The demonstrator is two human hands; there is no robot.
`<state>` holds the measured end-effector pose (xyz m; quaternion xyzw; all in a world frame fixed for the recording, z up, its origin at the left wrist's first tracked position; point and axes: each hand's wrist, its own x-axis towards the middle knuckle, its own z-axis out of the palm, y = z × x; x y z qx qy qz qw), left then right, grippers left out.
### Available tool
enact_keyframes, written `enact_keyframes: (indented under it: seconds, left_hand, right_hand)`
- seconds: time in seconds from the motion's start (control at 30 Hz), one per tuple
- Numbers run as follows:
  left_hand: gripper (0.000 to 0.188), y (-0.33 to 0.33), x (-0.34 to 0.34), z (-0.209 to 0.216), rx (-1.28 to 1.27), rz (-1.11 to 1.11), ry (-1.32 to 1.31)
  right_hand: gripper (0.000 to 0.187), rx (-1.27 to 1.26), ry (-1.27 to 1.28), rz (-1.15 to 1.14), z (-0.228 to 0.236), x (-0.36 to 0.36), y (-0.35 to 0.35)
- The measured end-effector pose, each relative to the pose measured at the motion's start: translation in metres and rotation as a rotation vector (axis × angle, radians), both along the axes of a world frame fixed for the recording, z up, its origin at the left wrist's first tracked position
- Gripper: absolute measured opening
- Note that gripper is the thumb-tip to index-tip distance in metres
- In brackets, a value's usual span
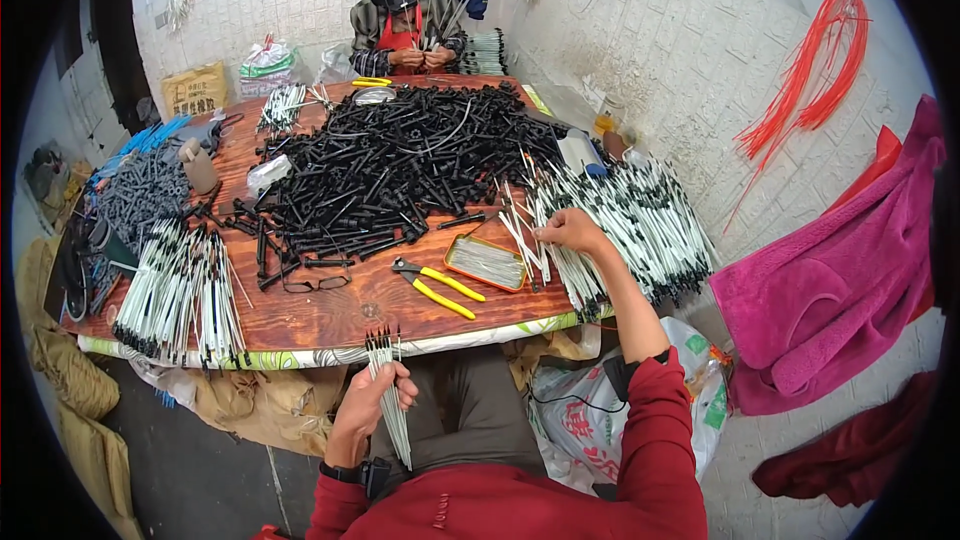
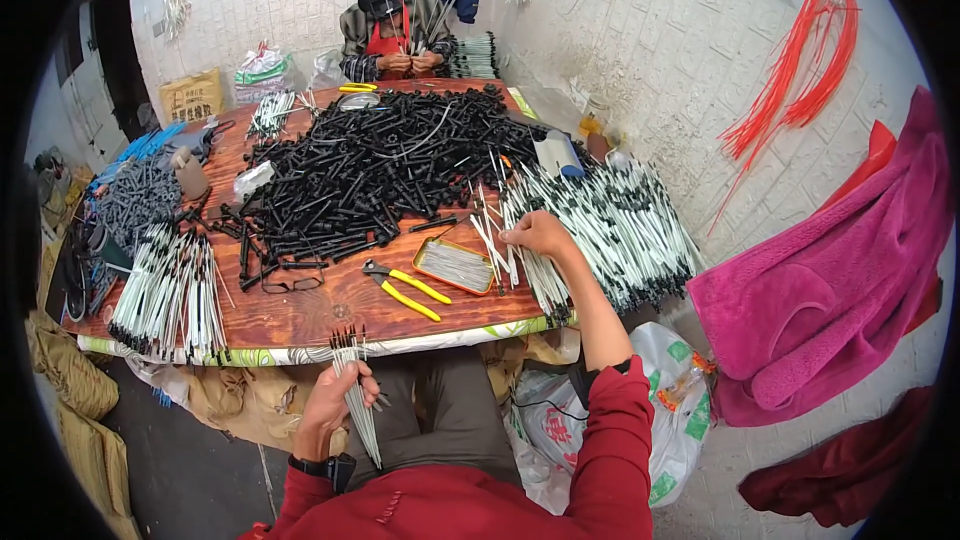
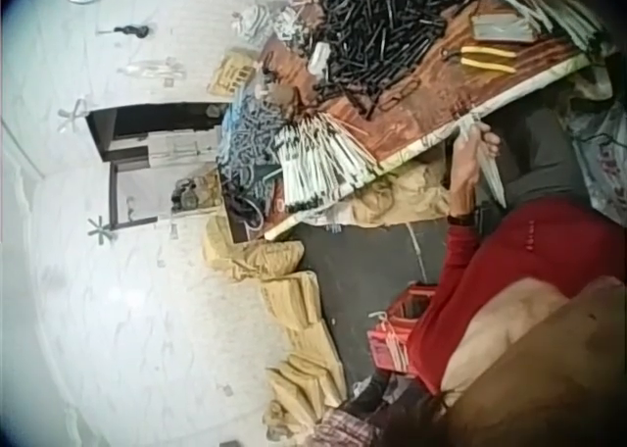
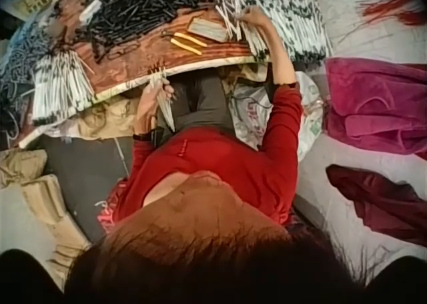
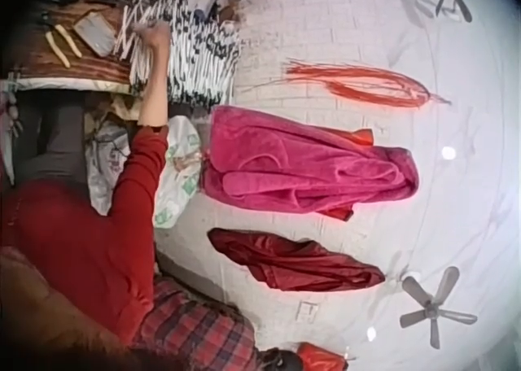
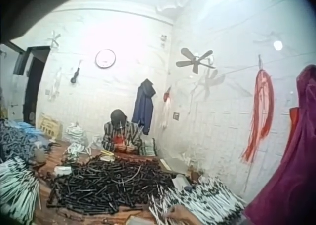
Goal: Manually assembling wire harness components by inserting small black wire bundles into white plastic tubes at a workbench.
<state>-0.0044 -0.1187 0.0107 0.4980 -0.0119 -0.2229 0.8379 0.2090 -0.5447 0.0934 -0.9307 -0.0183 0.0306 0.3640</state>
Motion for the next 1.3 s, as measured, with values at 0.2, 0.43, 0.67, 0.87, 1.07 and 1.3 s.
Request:
enact_keyframes:
  seconds: [0.2, 0.43, 0.67, 0.87, 1.07, 1.3]
  left_hand:
    - [0.029, -0.003, 0.0, -0.003, 0.014, 0.012, 0.013]
    - [0.03, -0.003, -0.001, -0.004, 0.01, 0.019, 0.024]
    - [0.03, -0.006, 0.003, -0.003, 0.021, -0.007, 0.026]
    - [0.029, -0.005, 0.001, 0.0, 0.018, 0.01, 0.028]
    - [0.029, -0.006, 0.003, -0.006, 0.017, 0.018, 0.035]
    - [0.027, -0.002, 0.002, 0.007, -0.015, 0.043, 0.024]
  right_hand:
    - [0.03, 0.102, 0.0, -0.139, 0.0, -0.003, -0.006]
    - [0.031, -0.163, -0.071, -0.085, 0.023, -0.054, 0.039]
    - [0.034, -0.481, 0.115, -0.056, 0.007, -0.085, 0.055]
    - [0.03, 0.406, 0.176, -0.118, 0.011, -0.075, 0.006]
    - [0.019, 1.265, 0.415, -0.075, -0.003, -0.089, 0.0]
    - [0.019, 1.488, 0.661, 0.1, -0.011, -0.082, 0.025]
